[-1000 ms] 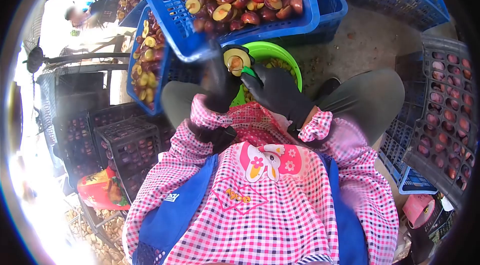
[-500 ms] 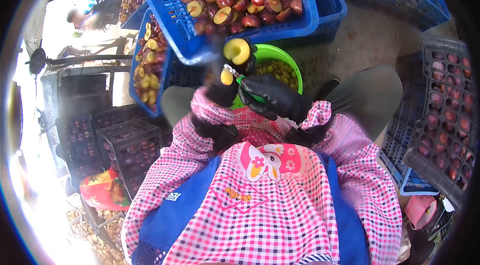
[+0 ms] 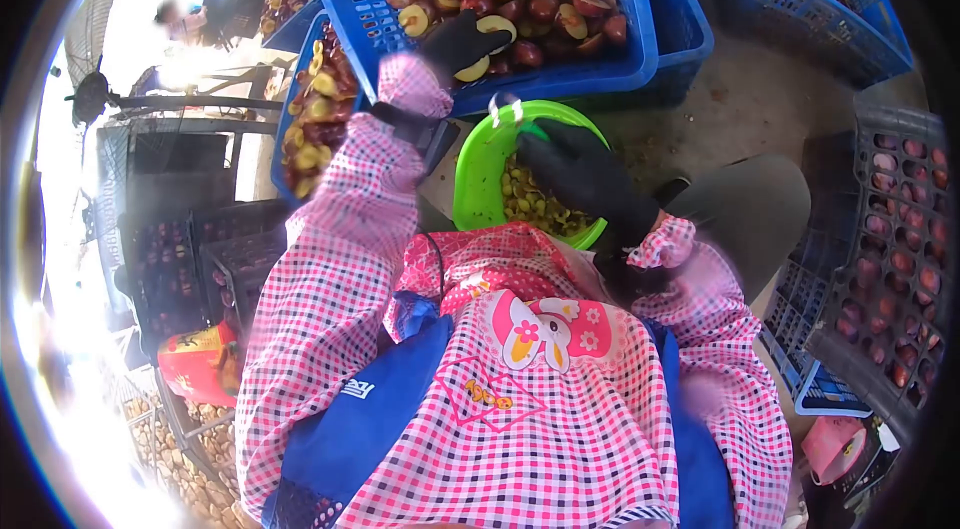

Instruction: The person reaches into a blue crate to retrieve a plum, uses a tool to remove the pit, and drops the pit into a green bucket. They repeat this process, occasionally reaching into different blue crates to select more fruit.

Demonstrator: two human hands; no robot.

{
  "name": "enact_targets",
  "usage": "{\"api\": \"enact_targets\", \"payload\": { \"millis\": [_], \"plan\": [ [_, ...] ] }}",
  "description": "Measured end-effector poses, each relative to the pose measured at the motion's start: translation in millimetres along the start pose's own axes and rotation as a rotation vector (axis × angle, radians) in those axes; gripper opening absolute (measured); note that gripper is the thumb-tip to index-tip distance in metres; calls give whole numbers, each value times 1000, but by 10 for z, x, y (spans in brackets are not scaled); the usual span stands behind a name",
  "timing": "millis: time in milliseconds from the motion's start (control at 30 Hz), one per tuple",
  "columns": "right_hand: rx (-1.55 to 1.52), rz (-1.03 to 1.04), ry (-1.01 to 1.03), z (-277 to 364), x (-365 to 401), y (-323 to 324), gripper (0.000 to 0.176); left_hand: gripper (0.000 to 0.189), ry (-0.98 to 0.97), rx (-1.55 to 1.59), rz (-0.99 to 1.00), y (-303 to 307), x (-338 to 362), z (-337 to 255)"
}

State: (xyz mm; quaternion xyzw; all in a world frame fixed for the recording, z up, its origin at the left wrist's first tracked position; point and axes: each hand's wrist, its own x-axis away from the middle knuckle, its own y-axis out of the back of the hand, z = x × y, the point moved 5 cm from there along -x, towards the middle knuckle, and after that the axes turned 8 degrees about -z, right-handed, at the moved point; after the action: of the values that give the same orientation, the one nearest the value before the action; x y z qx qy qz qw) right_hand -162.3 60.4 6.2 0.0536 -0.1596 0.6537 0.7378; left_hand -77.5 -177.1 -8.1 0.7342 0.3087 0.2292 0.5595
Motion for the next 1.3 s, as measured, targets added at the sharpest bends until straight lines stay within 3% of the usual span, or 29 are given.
{"api": "enact_targets", "payload": {
  "millis": [67,100,200,267,300,333,400,433,500,600,833,967,1033,1133,1200,1233,1300],
  "plan": [
    [-122,-104,21,-89,-100,88,30,54,56,27,-129,51,-40,21],
    [-255,-218,41,-99,-141,162,29,56,78,202,-90,252,44,-194],
    [-250,-332,171,80,-96,287,28,48,20,689,10,337,390,-436],
    [-264,-321,62,117,-15,199,27,43,298,921,165,558,809,-856],
    [-279,-304,-36,91,6,143,27,39,387,1134,117,417,959,-845],
    [-281,-306,-40,57,-4,106,27,39,389,1134,121,290,1050,-863],
    [-67,-325,279,51,-26,20,28,39,573,1855,129,52,1218,-890],
    [-65,-321,274,-52,-54,-6,28,37,510,1792,101,15,1257,-829],
    [356,-437,603,-24,-27,-27,28,37,461,1736,23,-150,1255,-699],
    [432,-356,482,-23,16,-46,28,37,379,1658,-60,-158,1255,-660],
    [399,-326,511,-33,-8,-81,30,38,458,1598,-67,-146,1328,-675],
    [269,-247,416,-58,-12,-90,30,41,442,1511,-80,-145,1332,-644],
    [212,-194,359,-51,9,-74,30,45,376,1384,70,-7,1315,-717],
    [8,-95,501,43,79,-46,33,48,263,1401,106,68,1253,-791],
    [-839,488,-418,-273,125,-259,36,51,181,1412,24,50,1219,-832],
    [-839,488,-416,-279,135,-278,36,54,95,1420,-58,77,1202,-864],
    [-1181,688,-362,-127,204,-377,38,56,126,1458,-51,89,1188,-938]
  ]
}}
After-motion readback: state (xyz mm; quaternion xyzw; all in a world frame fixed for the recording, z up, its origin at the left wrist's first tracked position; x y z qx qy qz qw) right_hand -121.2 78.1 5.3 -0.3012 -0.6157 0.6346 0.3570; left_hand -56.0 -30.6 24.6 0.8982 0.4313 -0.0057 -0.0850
